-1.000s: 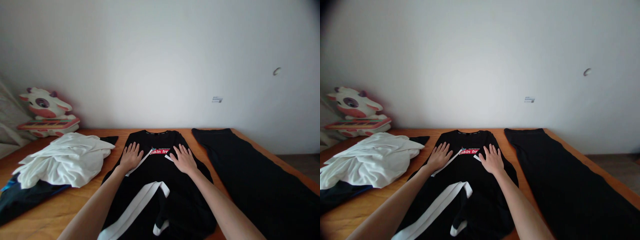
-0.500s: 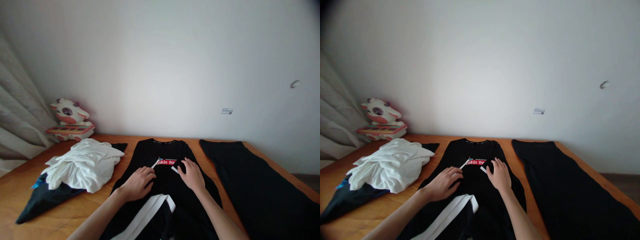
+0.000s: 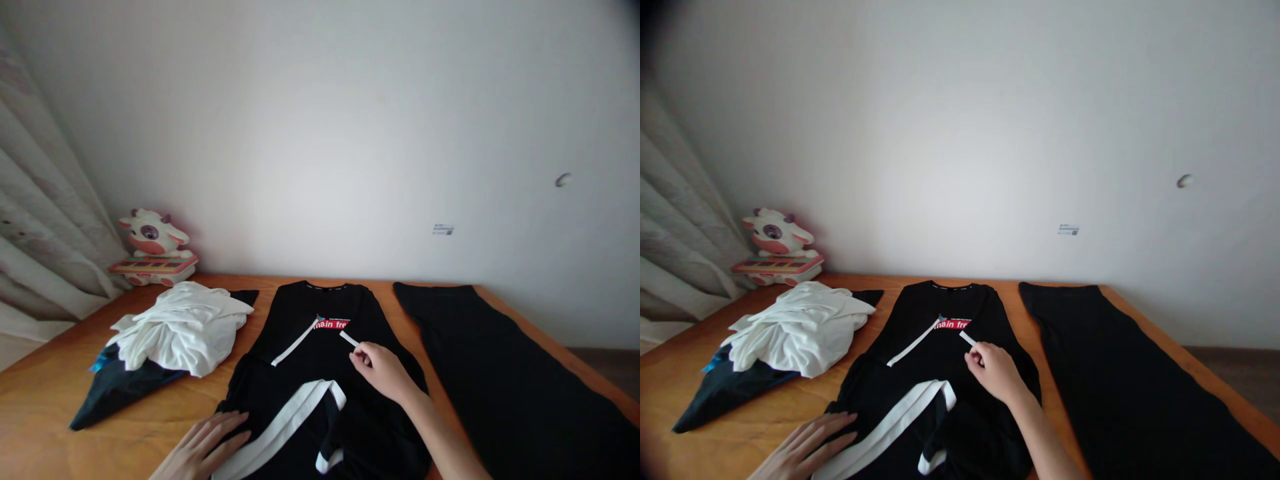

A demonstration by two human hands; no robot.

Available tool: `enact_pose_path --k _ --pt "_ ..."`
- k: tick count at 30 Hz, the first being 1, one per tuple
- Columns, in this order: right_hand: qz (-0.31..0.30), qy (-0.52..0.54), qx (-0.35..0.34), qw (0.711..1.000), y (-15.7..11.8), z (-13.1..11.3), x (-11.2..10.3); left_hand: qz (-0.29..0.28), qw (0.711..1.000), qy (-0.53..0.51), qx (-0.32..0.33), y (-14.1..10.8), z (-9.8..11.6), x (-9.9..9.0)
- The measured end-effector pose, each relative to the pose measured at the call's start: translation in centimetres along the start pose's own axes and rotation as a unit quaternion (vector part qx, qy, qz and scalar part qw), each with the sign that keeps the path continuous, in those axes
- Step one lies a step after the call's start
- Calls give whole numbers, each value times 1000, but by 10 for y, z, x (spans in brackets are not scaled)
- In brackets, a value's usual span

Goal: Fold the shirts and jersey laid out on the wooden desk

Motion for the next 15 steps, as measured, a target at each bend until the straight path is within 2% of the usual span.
enact_pose_path --k 2,5,7,10,13,15 --pt "-2 62 -26 998 -37 -11 -10 11 999 14 -42 -11 -5 7" --pt "-1 65 -40 997 -90 -19 -8 16 997 16 -72 -17 -6 13" --pt "12 38 -23 999 -111 -18 0 7 997 0 -79 -14 -4 13" --pt "52 34 -4 998 -125 -13 5 17 995 -49 -88 -8 1 4" --pt "124 109 34 986 -137 -2 -1 95 984 -89 -124 -12 -2 -9" --pt "161 163 99 968 -152 15 -5 165 969 -75 -165 -27 -10 -18"
Point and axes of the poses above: each hand's wrist, its own y-axis towards the middle knuckle, its own x-axis out of the palm, z = x × y, the point moved 1 cm from there along y, towards the middle knuckle, and after that the axes turned 12 degrees about -y, right-handed, at the moved point
